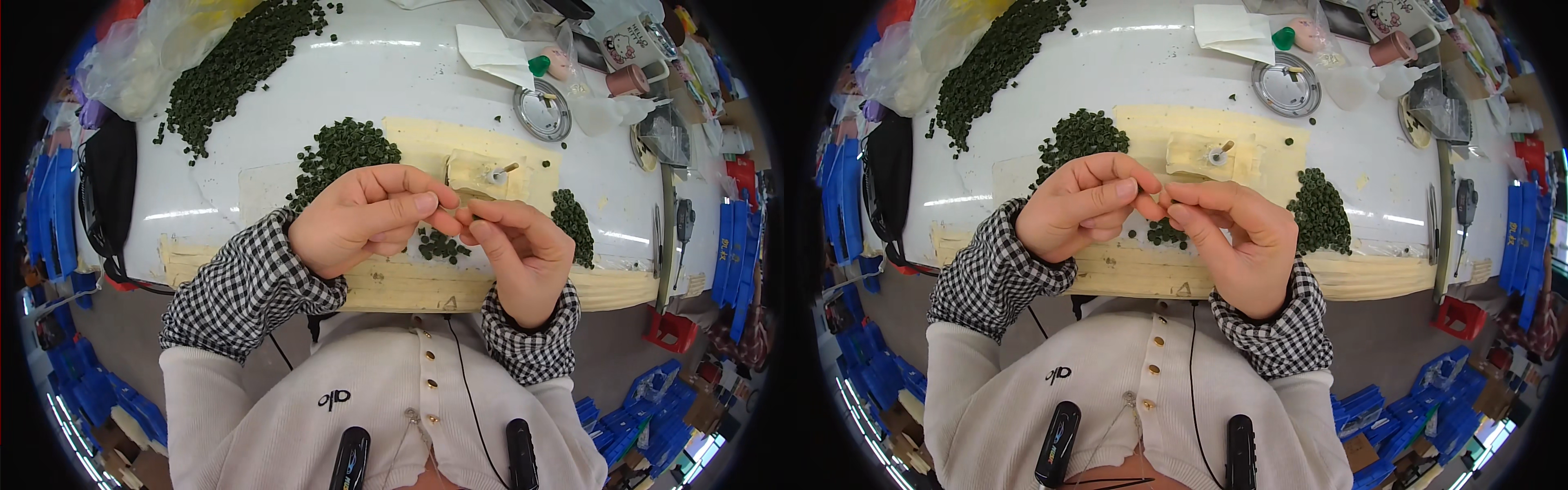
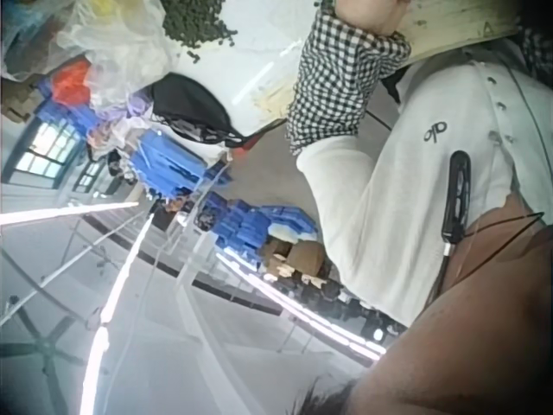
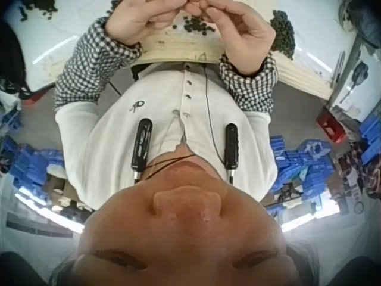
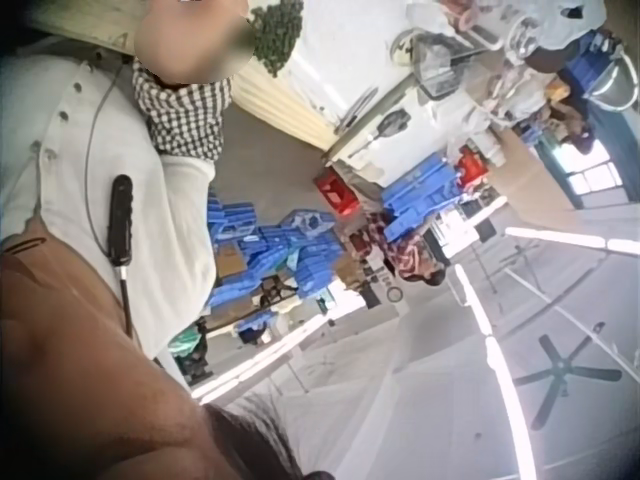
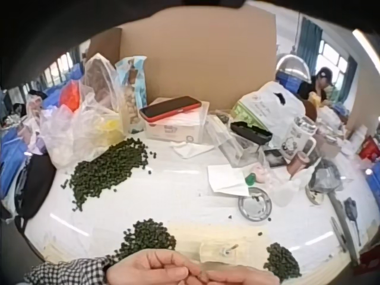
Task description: Assembling small green toy components onto a white plastic base at a factory workbench.
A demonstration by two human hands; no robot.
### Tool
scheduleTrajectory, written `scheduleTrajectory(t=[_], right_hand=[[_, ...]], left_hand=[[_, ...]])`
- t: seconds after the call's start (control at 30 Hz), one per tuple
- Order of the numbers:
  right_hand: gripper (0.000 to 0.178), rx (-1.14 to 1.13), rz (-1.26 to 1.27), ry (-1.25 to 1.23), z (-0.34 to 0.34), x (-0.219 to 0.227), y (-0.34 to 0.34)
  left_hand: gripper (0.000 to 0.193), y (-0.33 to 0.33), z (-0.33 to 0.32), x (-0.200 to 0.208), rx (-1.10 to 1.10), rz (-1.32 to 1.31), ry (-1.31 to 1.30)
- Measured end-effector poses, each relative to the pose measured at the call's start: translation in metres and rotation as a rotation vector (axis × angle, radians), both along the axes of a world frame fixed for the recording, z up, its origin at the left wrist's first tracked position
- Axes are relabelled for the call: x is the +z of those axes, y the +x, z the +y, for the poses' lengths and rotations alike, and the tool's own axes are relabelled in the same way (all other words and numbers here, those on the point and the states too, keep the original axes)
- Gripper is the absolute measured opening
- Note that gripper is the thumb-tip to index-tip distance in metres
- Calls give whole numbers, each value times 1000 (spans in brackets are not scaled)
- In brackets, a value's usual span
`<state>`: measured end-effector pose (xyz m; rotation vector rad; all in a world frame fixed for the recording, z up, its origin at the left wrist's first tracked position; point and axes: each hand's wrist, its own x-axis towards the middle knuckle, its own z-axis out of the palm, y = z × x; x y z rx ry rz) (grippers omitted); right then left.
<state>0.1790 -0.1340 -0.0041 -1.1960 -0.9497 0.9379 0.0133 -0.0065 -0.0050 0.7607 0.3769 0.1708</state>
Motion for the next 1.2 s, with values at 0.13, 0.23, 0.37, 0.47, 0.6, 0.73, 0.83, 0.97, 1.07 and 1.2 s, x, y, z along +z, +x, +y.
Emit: scheduleTrajectory(t=[0.13, 0.23, 0.37, 0.47, 0.6, 0.73, 0.83, 0.97, 1.07, 1.2], right_hand=[[17, 25, 111, -34, 0, 3, 1], [18, 64, 174, 0, -1, 0, 6], [19, 99, 250, -7, -1, 0, 8], [19, 108, 344, -53, 0, 4, 7], [20, 126, 318, -52, 0, 3, 8], [19, 132, 280, -29, -2, -5, 9], [17, 130, 321, -31, -2, -5, 9], [15, 117, 321, -18, -2, -5, 8], [16, 65, 275, -23, -2, -1, 3], [15, 4, 29, 27, -1, -4, 2]], left_hand=[[20, 0, -1, -3, 52, 28, 24], [19, 2, 0, 0, 58, 50, 28], [18, 3, -1, 2, 68, 46, 22], [19, 3, -1, 2, 73, 24, 11], [21, 2, -2, 0, 94, 2, 18], [20, 0, -2, 0, 79, 18, 50], [19, 0, -3, 2, 89, 73, 86], [18, 0, -5, 2, 92, 63, 78], [17, -1, -5, 0, 89, 46, 53], [15, 1, -8, 0, 84, 72, 48]])
